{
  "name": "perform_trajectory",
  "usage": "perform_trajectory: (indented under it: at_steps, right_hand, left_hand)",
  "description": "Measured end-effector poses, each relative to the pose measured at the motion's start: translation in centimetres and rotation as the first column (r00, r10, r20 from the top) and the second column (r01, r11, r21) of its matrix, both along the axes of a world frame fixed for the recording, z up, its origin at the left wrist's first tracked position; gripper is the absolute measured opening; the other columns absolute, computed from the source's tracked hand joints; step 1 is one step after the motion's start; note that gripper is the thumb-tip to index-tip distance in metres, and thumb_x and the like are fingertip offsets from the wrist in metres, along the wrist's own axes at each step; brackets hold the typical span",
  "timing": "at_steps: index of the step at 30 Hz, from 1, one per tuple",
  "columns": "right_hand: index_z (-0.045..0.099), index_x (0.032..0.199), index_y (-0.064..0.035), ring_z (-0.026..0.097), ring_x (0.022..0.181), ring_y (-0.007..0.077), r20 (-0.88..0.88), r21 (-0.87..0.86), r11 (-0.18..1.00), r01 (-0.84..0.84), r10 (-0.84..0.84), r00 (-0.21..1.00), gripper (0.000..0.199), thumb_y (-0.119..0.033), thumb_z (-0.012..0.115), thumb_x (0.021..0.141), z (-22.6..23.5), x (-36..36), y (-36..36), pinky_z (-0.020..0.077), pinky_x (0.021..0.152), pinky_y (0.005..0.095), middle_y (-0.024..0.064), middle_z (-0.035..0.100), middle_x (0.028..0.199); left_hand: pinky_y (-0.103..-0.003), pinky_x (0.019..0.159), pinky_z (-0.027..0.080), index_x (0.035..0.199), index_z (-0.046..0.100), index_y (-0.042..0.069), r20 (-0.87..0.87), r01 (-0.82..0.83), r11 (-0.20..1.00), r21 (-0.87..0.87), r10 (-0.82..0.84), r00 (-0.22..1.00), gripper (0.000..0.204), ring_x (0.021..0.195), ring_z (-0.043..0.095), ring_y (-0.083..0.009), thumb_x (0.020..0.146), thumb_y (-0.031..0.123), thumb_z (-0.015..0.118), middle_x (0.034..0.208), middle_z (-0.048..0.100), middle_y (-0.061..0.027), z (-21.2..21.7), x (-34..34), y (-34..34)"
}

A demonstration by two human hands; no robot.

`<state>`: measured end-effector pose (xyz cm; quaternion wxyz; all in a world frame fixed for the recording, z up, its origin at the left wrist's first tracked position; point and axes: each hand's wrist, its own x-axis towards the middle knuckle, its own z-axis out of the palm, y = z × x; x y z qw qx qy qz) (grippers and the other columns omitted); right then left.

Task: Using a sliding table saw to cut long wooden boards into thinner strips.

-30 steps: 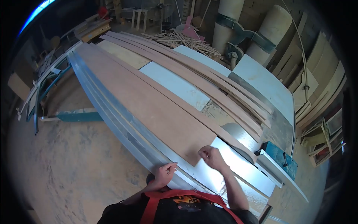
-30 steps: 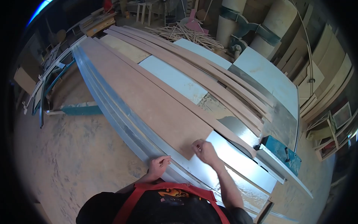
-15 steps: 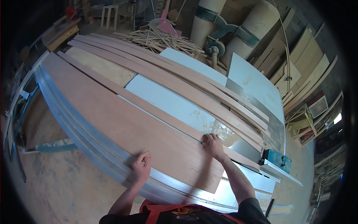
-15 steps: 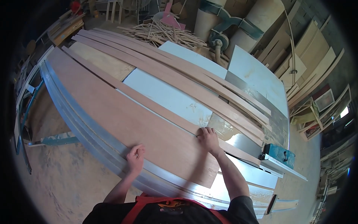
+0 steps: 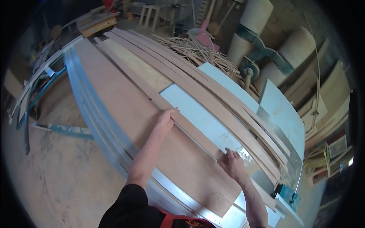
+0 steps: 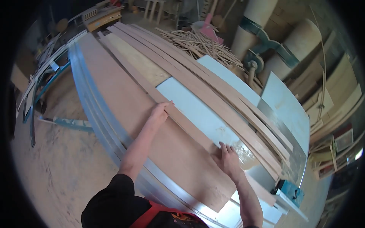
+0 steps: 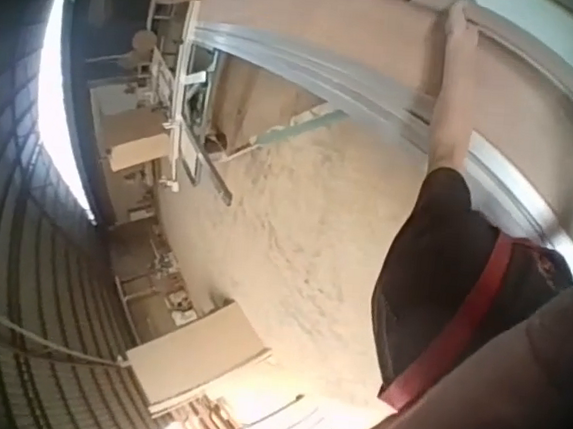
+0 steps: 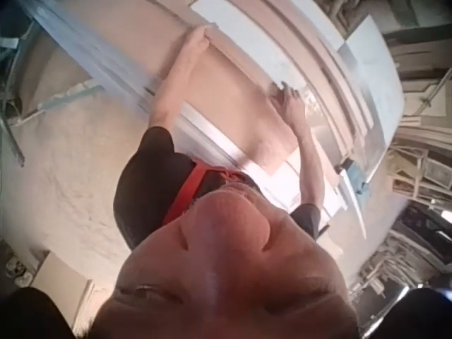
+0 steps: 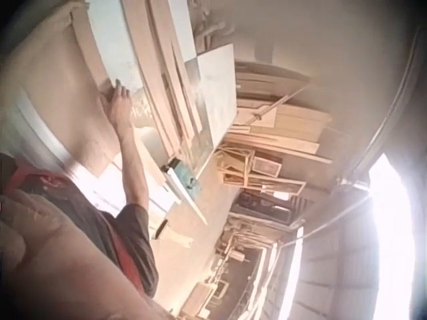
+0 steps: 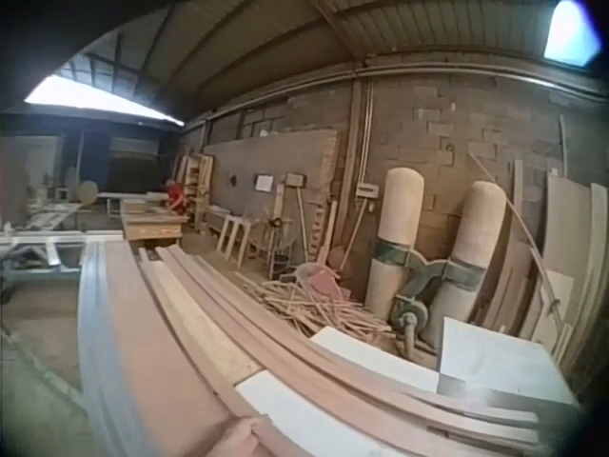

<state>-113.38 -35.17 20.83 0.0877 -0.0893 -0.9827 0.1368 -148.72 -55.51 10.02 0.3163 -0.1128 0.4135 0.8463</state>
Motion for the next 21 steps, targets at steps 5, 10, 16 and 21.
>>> perform_trajectory:
  at_steps: [5,10,16,21]
  right_hand:
    - [0.056,0.134,0.0002,0.069,0.084,0.0387,0.222,-0.116,0.981,0.157,-0.128,0.966,0.068,-0.032,0.082,0.081,0.3,3.5,-0.1,0.0576,0.079,0.0478,0.0215,0.069,0.104]
    - [0.055,0.135,0.0000,0.070,0.078,0.0353,0.130,-0.108,0.978,0.178,-0.164,0.978,0.068,-0.028,0.084,0.080,1.0,2.3,2.4,0.0575,0.074,0.0450,0.0199,0.069,0.099]
    - [0.054,0.136,-0.0011,0.069,0.089,0.0364,0.045,-0.015,0.986,0.165,-0.164,0.985,0.066,-0.021,0.085,0.082,6.5,-4.0,7.2,0.0564,0.080,0.0455,0.0216,0.067,0.106]
    - [0.053,0.135,-0.0001,0.061,0.114,0.0454,-0.155,-0.195,0.978,0.079,-0.110,0.982,0.063,-0.018,0.084,0.083,1.7,-1.8,1.5,0.0519,0.098,0.0479,0.0265,0.061,0.129]
  left_hand:
    - [-0.039,0.091,0.055,0.118,0.060,-0.003,-0.058,-0.052,0.998,0.033,0.053,0.997,0.028,0.104,0.068,-0.0237,0.091,0.002,0.065,0.114,0.068,-0.0134,2.8,0.1,2.5]
    - [-0.039,0.090,0.055,0.115,0.063,-0.002,-0.127,-0.045,0.997,0.059,0.052,0.991,0.025,0.100,0.068,-0.0234,0.091,0.003,0.065,0.109,0.069,-0.0129,6.1,-0.4,5.5]
    - [-0.042,0.090,0.056,0.121,0.066,0.000,-0.693,-0.363,0.831,-0.422,-0.038,0.720,0.032,0.107,0.069,-0.0293,0.089,0.007,0.063,0.122,0.069,-0.0191,6.9,-3.7,8.1]
    - [-0.043,0.091,0.056,0.113,0.074,0.008,-0.782,-0.542,0.564,-0.624,-0.434,0.448,0.029,0.114,0.066,-0.0321,0.088,0.004,0.060,0.115,0.073,-0.0145,1.1,-1.8,1.2]
